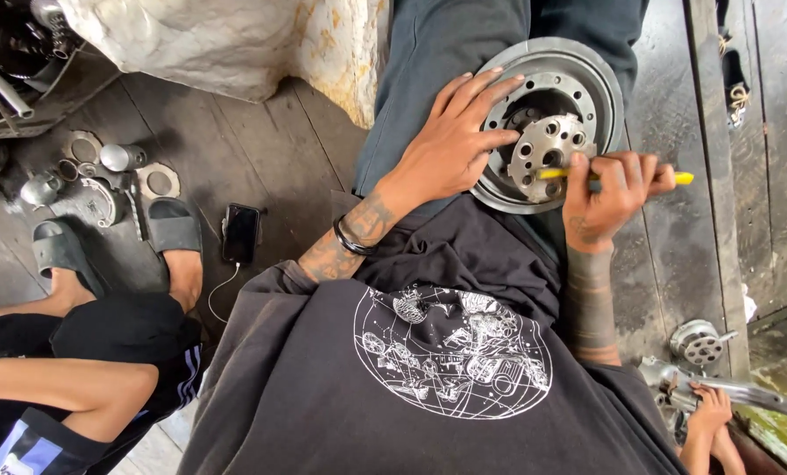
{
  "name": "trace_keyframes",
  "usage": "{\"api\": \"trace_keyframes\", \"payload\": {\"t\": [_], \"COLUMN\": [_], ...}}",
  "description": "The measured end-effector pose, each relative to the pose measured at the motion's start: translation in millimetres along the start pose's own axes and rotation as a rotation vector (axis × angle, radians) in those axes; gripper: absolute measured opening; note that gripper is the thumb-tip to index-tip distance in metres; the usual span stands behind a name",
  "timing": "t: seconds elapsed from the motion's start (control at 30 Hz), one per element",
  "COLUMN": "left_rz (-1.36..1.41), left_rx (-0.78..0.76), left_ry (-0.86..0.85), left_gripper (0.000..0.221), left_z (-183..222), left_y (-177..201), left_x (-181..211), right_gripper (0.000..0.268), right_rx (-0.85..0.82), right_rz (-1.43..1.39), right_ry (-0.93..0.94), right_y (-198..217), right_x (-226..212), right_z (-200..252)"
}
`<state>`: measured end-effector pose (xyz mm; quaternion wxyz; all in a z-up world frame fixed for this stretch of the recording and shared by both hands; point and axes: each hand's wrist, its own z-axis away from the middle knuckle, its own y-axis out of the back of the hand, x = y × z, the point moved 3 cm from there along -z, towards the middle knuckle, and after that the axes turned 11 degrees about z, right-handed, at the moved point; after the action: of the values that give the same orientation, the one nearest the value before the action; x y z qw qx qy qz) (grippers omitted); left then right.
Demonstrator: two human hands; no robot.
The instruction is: Cleaning a motorcycle flywheel component using a small brush to remove debris
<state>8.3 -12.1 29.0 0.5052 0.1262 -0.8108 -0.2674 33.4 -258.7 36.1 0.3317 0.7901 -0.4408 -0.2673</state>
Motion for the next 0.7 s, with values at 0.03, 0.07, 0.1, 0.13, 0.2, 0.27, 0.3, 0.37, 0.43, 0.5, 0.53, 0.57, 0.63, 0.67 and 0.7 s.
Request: {"api": "trace_keyframes", "payload": {"t": [0.03,0.07,0.1,0.13,0.2,0.27,0.3,0.37,0.43,0.5,0.53,0.57,0.63,0.67,0.7], "left_rz": [-0.006,-0.013,-0.008,-0.019,-0.032,-0.013,-0.013,-0.012,-0.009,-0.014,-0.010,-0.005,-0.017,-0.035,-0.029], "left_rx": [-0.006,-0.008,-0.011,-0.003,0.010,0.007,0.008,0.010,0.014,0.021,0.013,0.005,0.005,0.012,0.009], "left_ry": [0.001,-0.001,-0.001,-0.007,-0.012,-0.012,-0.007,-0.024,-0.021,-0.018,-0.011,-0.004,-0.016,-0.035,-0.035], "left_gripper": [0.040,0.040,0.040,0.041,0.042,0.038,0.038,0.037,0.038,0.040,0.040,0.040,0.038,0.036,0.036], "left_z": [0,-1,0,0,1,3,2,2,2,2,1,1,2,2,2], "left_y": [0,0,-1,-2,-1,0,1,1,0,2,2,2,1,0,-2], "left_x": [0,-1,-1,-1,-1,0,-1,-2,0,1,1,0,-2,-3,-1], "right_gripper": [0.041,0.043,0.043,0.044,0.045,0.046,0.046,0.043,0.044,0.045,0.045,0.045,0.045,0.046,0.046], "right_rx": [0.003,0.011,0.007,0.042,0.079,0.085,0.081,0.040,0.062,0.089,0.076,0.064,0.042,0.031,0.027], "right_rz": [-0.010,-0.020,-0.016,-0.022,-0.031,0.023,0.020,-0.022,-0.016,-0.017,0.004,0.026,-0.001,-0.030,-0.025], "right_ry": [0.005,0.012,0.010,-0.084,-0.172,-0.008,-0.008,0.022,-0.064,-0.149,-0.089,-0.028,-0.021,-0.008,-0.011], "right_y": [-3,-6,-5,-4,-6,-12,-12,-8,-7,-9,-12,-16,-13,-12,-15], "right_x": [3,7,7,11,18,19,18,15,21,28,29,31,22,19,28], "right_z": [3,4,1,-4,-1,13,10,9,2,4,11,17,15,13,16]}}
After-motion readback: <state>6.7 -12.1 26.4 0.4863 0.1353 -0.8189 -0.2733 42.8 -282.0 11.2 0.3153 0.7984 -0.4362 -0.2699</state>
